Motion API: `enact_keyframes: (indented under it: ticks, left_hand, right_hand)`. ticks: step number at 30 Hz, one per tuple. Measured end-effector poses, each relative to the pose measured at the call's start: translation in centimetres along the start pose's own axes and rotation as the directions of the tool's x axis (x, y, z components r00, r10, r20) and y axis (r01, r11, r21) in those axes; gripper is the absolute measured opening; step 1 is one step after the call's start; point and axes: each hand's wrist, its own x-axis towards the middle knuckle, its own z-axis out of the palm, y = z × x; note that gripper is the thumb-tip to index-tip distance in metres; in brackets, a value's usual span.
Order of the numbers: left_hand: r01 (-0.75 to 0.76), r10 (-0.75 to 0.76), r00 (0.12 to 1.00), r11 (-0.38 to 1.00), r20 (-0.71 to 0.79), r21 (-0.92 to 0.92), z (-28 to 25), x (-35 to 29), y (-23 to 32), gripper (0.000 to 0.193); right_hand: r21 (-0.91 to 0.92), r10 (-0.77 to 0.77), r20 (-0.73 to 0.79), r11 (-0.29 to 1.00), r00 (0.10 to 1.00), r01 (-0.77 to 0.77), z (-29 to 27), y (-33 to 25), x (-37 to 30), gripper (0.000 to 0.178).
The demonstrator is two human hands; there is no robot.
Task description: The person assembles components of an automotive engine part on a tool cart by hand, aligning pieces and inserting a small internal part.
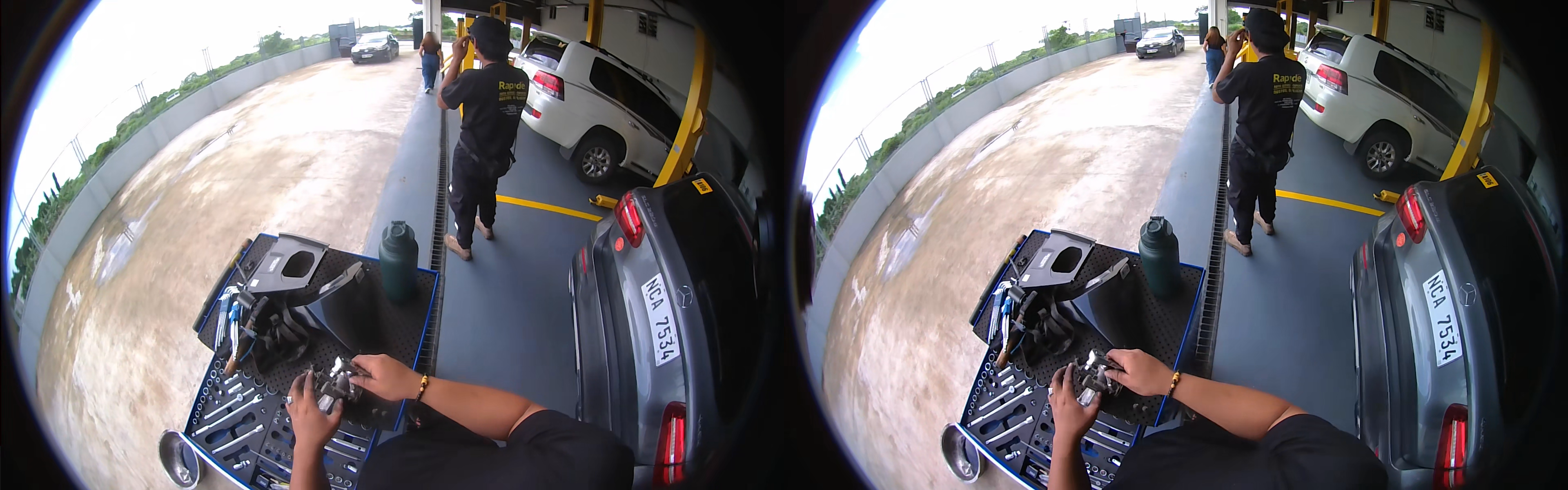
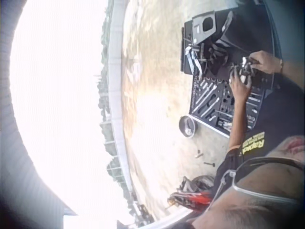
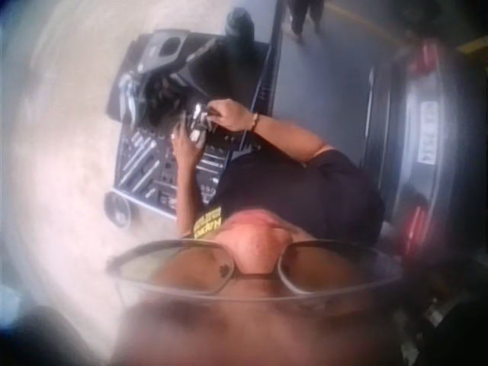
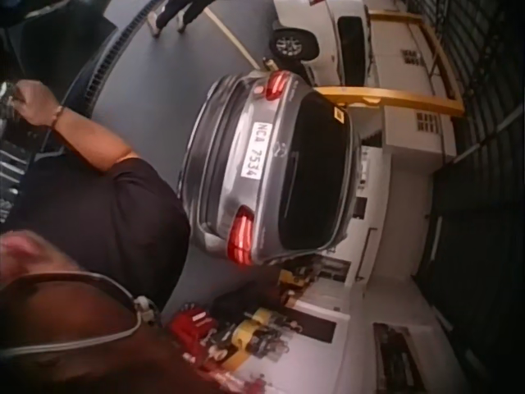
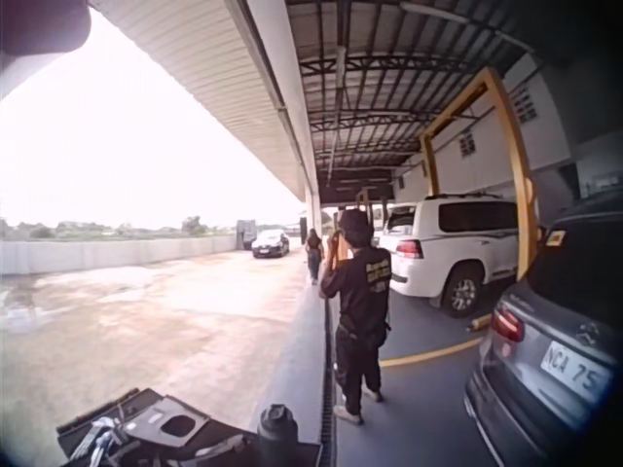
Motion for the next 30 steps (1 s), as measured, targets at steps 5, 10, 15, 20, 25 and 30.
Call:
enact_keyframes:
  ticks: [5, 10, 15, 20, 25, 30]
  left_hand:
    - [-0.192, 0.207, 0.978, 0.933, 0.017, -0.303, -1.1, -0.3, 3.3, 0.029]
    - [-0.125, 0.157, 0.985, 0.940, 0.075, -0.319, -1.4, 0.2, 2.6, 0.027]
    - [0.182, -0.379, 0.914, 0.059, 0.147, -0.982, 0.1, 0.3, 1.4, 0.020]
    - [0.210, -0.456, 0.767, -0.486, 0.451, -0.848, -1.9, 1.5, 6.8, 0.034]
    - [0.255, -0.263, 0.756, -0.724, 0.599, -0.640, -1.0, 0.8, 4.7, 0.035]
    - [0.309, -0.102, 0.807, -0.766, 0.582, -0.563, -2.4, -0.4, 5.2, 0.037]
  right_hand:
    - [-0.052, -0.111, -0.093, 0.993, 0.989, 0.106, 2.0, -2.5, -2.1, 0.029]
    - [-0.021, -0.220, -0.176, 0.975, 0.959, 0.220, 2.5, -2.7, -3.1, 0.030]
    - [0.113, -0.125, -0.117, 0.984, 0.985, 0.139, 1.6, -3.2, -3.8, 0.035]
    - [0.135, -0.103, 0.138, 0.987, 0.985, 0.084, 2.6, -3.3, -3.9, 0.036]
    - [-0.108, -0.092, 0.095, 0.989, 0.991, 0.102, 2.8, -4.8, -5.4, 0.043]
    - [-0.172, -0.235, -0.004, 0.958, 0.972, 0.230, 2.5, -5.2, -5.9, 0.044]
